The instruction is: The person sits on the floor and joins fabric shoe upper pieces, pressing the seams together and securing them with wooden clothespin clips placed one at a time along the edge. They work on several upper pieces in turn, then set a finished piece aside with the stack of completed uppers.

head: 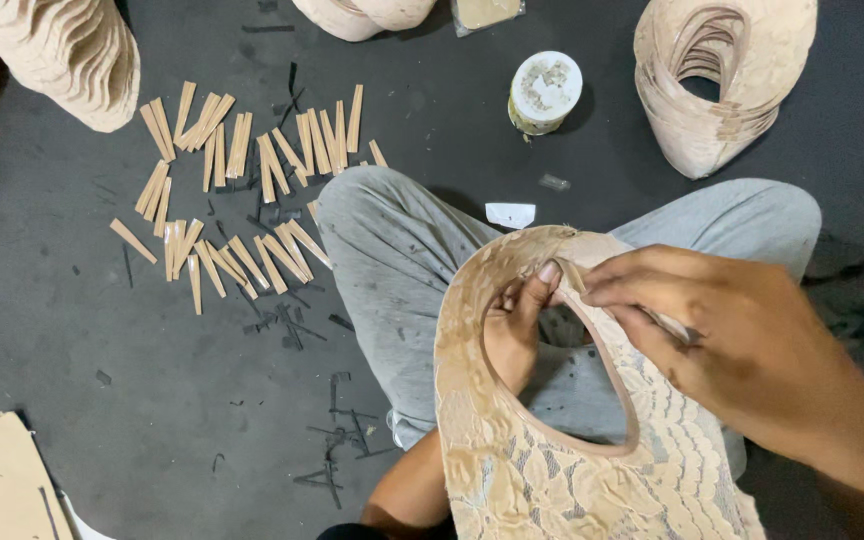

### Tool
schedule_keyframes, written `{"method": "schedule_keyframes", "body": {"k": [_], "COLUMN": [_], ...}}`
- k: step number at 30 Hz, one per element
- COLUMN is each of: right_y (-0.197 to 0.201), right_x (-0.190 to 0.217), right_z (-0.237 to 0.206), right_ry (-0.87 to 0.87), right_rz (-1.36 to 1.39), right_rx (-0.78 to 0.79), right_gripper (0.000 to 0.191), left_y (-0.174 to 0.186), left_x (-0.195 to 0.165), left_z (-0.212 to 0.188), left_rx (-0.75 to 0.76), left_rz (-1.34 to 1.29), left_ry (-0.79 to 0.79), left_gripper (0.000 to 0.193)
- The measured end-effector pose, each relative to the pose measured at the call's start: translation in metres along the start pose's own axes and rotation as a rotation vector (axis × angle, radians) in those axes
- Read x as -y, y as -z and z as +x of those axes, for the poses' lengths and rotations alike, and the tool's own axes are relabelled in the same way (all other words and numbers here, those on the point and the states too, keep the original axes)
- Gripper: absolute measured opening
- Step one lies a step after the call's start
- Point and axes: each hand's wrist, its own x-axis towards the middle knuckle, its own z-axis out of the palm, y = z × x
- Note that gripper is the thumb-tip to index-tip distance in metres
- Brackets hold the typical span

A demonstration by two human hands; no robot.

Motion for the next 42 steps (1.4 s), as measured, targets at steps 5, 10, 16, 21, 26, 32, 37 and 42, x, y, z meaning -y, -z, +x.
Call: {"method": "schedule_keyframes", "body": {"k": [5, 10, 16, 21, 26, 32, 37, 42], "right_y": [-0.006, -0.003, -0.011, -0.01, -0.006, 0.0, -0.005, -0.013], "right_x": [-0.01, -0.015, -0.014, -0.011, -0.001, -0.001, -0.01, -0.017], "right_z": [-0.003, 0.004, 0.015, 0.012, 0.006, 0.008, 0.015, 0.009], "right_ry": [0.012, -0.018, -0.147, -0.011, 0.204, -0.097, -0.107, -0.033], "right_rz": [-0.051, -0.044, -0.116, 0.076, 0.093, -0.027, -0.005, 0.063], "right_rx": [0.024, -0.062, -0.068, 0.015, 0.028, -0.003, 0.053, 0.211], "right_gripper": [0.02, 0.026, 0.038, 0.031, 0.025, 0.024, 0.028, 0.028], "left_y": [0.0, -0.001, 0.004, 0.008, 0.008, 0.009, 0.013, 0.014], "left_x": [-0.007, 0.003, 0.03, 0.045, 0.034, 0.018, 0.022, 0.025], "left_z": [-0.002, -0.002, -0.003, 0.002, -0.006, -0.006, -0.01, -0.01], "left_rx": [0.034, 0.047, 0.0, -0.019, -0.022, 0.13, 0.169, 0.215], "left_rz": [0.055, -0.009, -0.038, -0.217, -0.126, -0.189, -0.265, -0.273], "left_ry": [0.007, -0.005, -0.091, 0.011, -0.001, 0.074, -0.014, -0.095], "left_gripper": [0.023, 0.023, 0.027, 0.028, 0.03, 0.039, 0.043, 0.052]}}
